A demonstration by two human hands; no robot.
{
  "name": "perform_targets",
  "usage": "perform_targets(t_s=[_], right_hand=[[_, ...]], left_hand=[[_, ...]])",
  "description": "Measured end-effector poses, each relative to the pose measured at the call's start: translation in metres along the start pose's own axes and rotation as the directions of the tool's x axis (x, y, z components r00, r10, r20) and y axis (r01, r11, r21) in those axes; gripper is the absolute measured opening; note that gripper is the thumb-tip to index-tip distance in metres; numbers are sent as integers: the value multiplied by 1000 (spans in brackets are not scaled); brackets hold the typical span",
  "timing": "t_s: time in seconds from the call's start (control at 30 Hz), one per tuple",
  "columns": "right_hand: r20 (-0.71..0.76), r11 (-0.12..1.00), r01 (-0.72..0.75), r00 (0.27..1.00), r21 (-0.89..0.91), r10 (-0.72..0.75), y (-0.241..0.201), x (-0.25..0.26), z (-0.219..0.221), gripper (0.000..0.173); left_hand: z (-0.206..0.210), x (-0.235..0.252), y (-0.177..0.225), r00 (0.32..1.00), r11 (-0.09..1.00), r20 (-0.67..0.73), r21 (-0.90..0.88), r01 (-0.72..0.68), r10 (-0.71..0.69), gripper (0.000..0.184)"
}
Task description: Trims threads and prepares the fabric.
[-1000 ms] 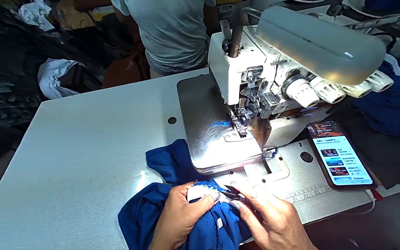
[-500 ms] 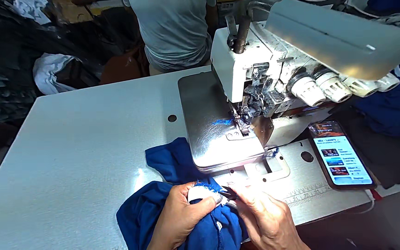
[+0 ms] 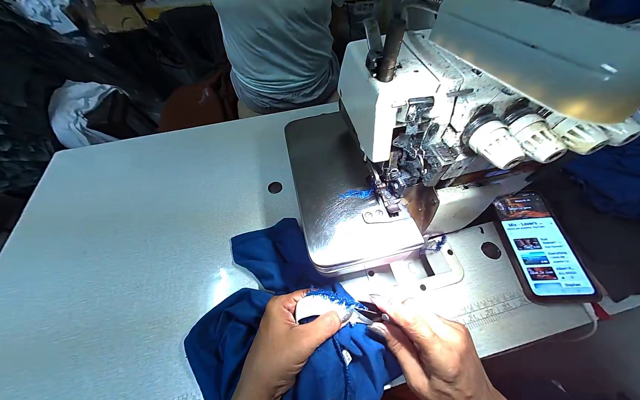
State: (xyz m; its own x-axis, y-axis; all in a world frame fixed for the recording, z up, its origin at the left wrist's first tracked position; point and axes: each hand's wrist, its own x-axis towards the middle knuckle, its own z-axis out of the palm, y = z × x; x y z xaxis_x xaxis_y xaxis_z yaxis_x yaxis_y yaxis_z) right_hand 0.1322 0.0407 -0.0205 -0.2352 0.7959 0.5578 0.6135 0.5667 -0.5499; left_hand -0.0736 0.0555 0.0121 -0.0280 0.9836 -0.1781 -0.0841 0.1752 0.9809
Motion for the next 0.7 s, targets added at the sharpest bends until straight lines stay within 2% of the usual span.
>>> perform_targets(t_s=[0.33, 0.7], right_hand=[[16, 998, 3, 1000, -63, -2, -3, 3, 2, 25], [18, 997, 34, 999, -75, -33, -1, 4, 2, 25]], left_hand=[[-2, 1, -5, 997, 997, 34, 21, -71, 70, 11], [-2, 1, -4, 998, 999, 29, 3, -51, 51, 10]])
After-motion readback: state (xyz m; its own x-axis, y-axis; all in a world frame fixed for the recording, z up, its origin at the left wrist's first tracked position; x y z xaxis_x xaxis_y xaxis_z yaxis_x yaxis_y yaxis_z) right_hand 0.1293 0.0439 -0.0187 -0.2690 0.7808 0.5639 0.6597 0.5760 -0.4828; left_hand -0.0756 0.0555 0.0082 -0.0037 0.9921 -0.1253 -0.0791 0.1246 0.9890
